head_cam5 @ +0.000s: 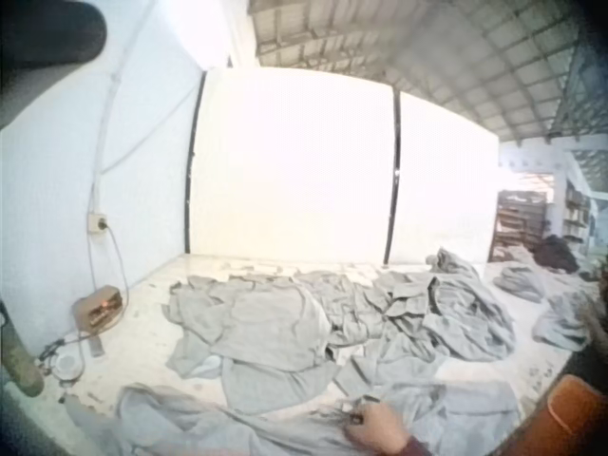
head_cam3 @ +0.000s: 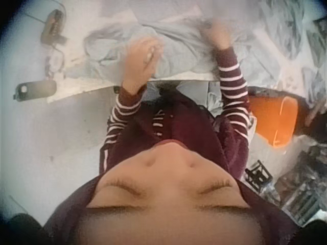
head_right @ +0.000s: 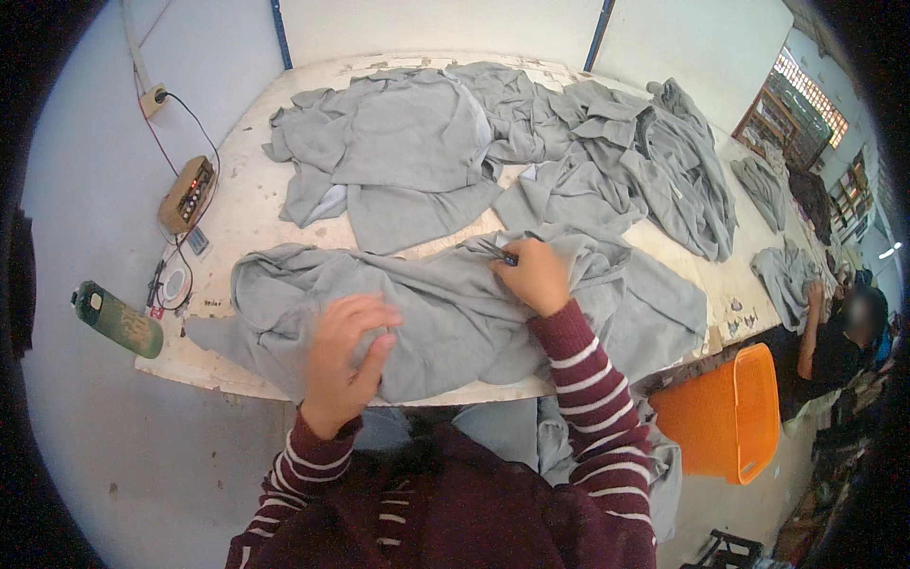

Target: The person uses small scissors to cut a gray sweatshirt into strips on a work table. The person repeatedly folds and cuts sections of the garment, creating narrow fabric strips that accumulate on the table.

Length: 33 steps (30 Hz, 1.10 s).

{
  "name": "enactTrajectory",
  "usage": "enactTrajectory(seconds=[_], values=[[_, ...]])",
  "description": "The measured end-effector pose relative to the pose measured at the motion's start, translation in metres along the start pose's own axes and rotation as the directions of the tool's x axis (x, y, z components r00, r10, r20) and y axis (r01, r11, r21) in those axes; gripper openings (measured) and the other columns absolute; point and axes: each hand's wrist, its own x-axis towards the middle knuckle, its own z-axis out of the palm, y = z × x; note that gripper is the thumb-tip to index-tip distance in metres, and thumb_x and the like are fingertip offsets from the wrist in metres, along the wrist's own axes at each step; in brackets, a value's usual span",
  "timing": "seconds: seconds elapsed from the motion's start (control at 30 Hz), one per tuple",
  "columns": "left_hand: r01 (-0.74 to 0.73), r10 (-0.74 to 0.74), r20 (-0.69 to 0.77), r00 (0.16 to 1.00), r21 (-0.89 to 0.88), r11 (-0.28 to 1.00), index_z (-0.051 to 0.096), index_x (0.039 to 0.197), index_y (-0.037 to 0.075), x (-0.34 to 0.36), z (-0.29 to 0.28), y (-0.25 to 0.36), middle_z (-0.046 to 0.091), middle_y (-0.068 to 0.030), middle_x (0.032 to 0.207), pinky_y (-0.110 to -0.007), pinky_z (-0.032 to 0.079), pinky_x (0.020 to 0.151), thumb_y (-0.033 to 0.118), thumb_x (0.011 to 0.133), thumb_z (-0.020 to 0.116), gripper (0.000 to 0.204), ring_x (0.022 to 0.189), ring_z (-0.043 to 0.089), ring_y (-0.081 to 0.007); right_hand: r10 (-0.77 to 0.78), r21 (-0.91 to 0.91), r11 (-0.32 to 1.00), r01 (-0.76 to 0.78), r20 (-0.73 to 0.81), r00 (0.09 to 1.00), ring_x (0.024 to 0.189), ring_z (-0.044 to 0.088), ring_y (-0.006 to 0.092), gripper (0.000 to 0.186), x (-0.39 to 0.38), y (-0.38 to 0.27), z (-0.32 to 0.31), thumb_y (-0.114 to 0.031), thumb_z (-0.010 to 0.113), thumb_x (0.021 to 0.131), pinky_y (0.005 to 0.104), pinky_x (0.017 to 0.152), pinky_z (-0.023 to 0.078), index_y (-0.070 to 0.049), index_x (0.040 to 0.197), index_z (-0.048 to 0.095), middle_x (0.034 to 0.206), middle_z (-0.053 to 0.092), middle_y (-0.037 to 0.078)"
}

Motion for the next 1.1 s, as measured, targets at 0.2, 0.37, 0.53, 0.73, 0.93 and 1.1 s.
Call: enactTrajectory(seconds=[0.2,0.37,0.53,0.73,0.93,1.1], values=[[0.059,-0.062,-0.047,0.997,-0.076,0.995,0.057,0.119,0.006,0.027,0.045,-0.005,0.059,-0.0121,0.118,-0.043,0.031,0.103,0.017,0.09,0.054,0.031,0.118,0.05,-0.0305,-0.079,0.795,0.581,-0.175,0.269,0.96,0.072,0.054,0.005,0.021,-0.045,-0.02,-0.02,-0.01,0.071,0.077,0.0204,0.066,0.043,0.002,0.094,0.069,0.078,0.063,-0.003],[-0.038,0.045,0.128,0.991,-0.054,0.998,0.059,0.119,0.007,0.035,0.061,-0.017,0.059,-0.0114,0.116,-0.045,0.026,0.105,0.024,0.095,0.047,0.032,0.117,0.049,-0.0301,-0.098,0.783,0.622,-0.004,0.083,0.992,0.081,0.055,0.008,0.024,-0.072,-0.035,-0.026,0.001,0.074,0.067,0.0219,0.074,0.042,-0.001,0.09,0.066,0.087,0.062,0.0],[0.086,-0.009,0.263,0.965,-0.281,0.956,0.066,0.109,0.008,0.044,0.057,-0.026,0.061,-0.0075,0.113,-0.044,0.026,0.106,0.015,0.089,0.054,0.024,0.116,0.049,-0.0279,-0.221,0.777,0.6,0.191,-0.068,0.973,0.08,0.055,0.0103,0.017,-0.079,-0.033,-0.026,0.006,0.07,0.069,0.023,0.075,0.043,0.001,0.085,0.067,0.084,0.06,0.002],[-0.162,0.199,0.173,0.965,-0.206,0.965,0.065,0.097,0.005,0.059,0.064,-0.028,0.062,-0.0075,0.102,-0.043,0.03,0.104,0.008,0.086,0.056,0.014,0.103,0.053,-0.0257,-0.343,0.694,0.603,0.393,-0.219,0.913,0.074,0.053,0.0116,0.014,-0.083,-0.023,-0.023,0.008,0.071,0.067,0.0229,0.066,0.042,-0.002,0.076,0.067,0.08,0.055,0.003],[0.175,-0.059,0.261,0.963,-0.448,0.877,0.053,0.096,0.004,0.053,0.065,-0.029,0.051,-0.0001,0.082,-0.026,0.037,0.083,0.01,0.095,0.049,0.007,0.082,0.047,-0.01,-0.297,0.622,0.704,0.343,-0.182,0.938,0.073,0.054,0.0137,0.017,-0.086,-0.021,-0.024,0.004,0.074,0.067,0.0234,0.066,0.042,-0.003,0.081,0.068,0.084,0.056,0.004],[0.407,-0.257,0.319,0.912,-0.628,0.663,0.045,0.109,0.007,0.048,0.068,-0.02,0.037,0.0079,0.071,-0.017,0.022,0.056,0.013,0.099,0.045,0.012,0.065,0.028,-0.0011,-0.308,0.433,0.829,0.355,-0.176,0.935,0.072,0.056,0.0135,0.025,-0.089,-0.034,-0.049,-0.005,0.075,0.07,0.0229,0.063,0.042,-0.004,0.094,0.069,0.088,0.061,0.007]])
